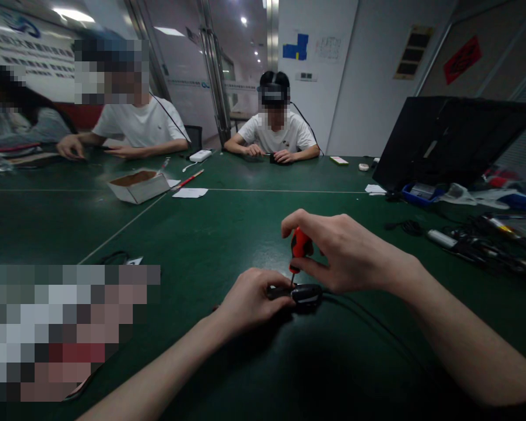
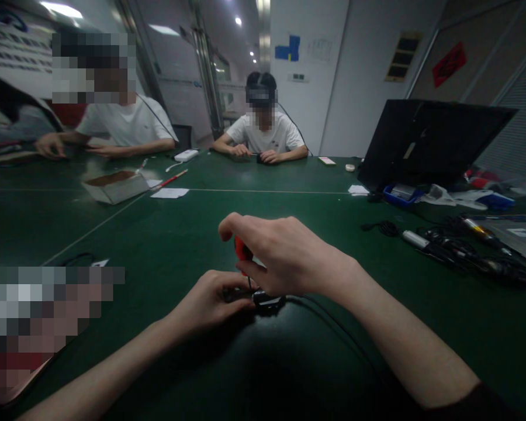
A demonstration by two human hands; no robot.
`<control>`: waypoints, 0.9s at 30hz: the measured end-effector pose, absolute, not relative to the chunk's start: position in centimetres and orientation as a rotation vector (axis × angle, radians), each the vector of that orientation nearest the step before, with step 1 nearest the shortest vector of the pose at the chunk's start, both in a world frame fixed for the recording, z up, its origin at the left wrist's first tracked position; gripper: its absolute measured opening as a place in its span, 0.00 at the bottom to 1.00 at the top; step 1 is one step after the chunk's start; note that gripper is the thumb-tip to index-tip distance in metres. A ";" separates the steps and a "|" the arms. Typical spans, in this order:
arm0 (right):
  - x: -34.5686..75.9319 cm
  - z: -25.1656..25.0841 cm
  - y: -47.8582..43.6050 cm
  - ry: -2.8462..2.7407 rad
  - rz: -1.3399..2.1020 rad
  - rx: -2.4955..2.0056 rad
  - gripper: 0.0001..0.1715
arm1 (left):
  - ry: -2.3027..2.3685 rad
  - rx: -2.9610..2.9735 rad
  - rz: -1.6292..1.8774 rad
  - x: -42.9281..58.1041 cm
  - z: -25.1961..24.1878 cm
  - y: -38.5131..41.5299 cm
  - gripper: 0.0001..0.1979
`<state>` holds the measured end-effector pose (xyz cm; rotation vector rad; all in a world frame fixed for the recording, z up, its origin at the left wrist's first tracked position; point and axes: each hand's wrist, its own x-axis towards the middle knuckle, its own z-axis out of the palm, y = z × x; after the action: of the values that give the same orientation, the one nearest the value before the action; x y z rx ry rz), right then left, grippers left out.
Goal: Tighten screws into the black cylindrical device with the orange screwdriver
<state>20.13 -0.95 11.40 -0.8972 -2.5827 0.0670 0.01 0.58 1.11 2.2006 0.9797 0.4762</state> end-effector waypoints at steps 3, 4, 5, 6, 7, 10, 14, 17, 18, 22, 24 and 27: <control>20.2 11.3 -0.7 -2.603 -0.034 -0.867 0.18 | 0.994 2.206 0.478 0.0 1.2 0.5 0.09; 20.2 11.3 -0.6 -2.610 -0.076 -0.869 0.16 | 0.998 2.214 0.473 0.0 1.3 0.5 0.09; 20.2 11.3 -0.5 -2.614 -0.116 -0.877 0.16 | 1.000 2.223 0.467 0.0 1.3 0.5 0.09; 20.2 11.3 -0.5 -2.614 -0.145 -0.884 0.15 | 0.999 2.231 0.460 0.0 1.4 0.4 0.09; 20.2 11.3 -0.5 -2.611 -0.156 -0.889 0.15 | 0.999 2.233 0.459 0.0 1.4 0.4 0.09; 20.1 11.5 -0.7 -2.597 -0.097 -0.870 0.14 | 1.007 2.220 0.464 0.0 1.3 0.5 0.09; 20.0 11.7 -1.0 -2.601 0.074 -0.857 0.17 | 0.998 2.209 0.456 0.0 1.1 0.6 0.08; 20.0 11.6 -1.1 -2.595 0.128 -0.879 0.17 | 0.992 2.208 0.453 0.0 1.0 0.7 0.09; 20.0 11.5 -1.0 -2.591 0.130 -0.883 0.18 | 0.990 2.208 0.455 -0.1 1.0 0.7 0.09; 20.0 11.4 -0.8 -2.584 0.034 -0.877 0.18 | 0.987 2.209 0.458 0.0 1.0 0.7 0.09; 20.1 11.5 -0.7 -2.596 -0.030 -0.872 0.14 | 1.001 2.218 0.458 0.0 1.1 0.7 0.09; 20.1 11.5 -0.7 -2.603 -0.086 -0.883 0.12 | 1.030 2.244 0.450 0.0 1.0 0.7 0.10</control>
<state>20.07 -0.68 11.52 -0.8827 -2.6034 -0.0856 -0.02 0.71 1.02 2.2441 1.0302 0.4505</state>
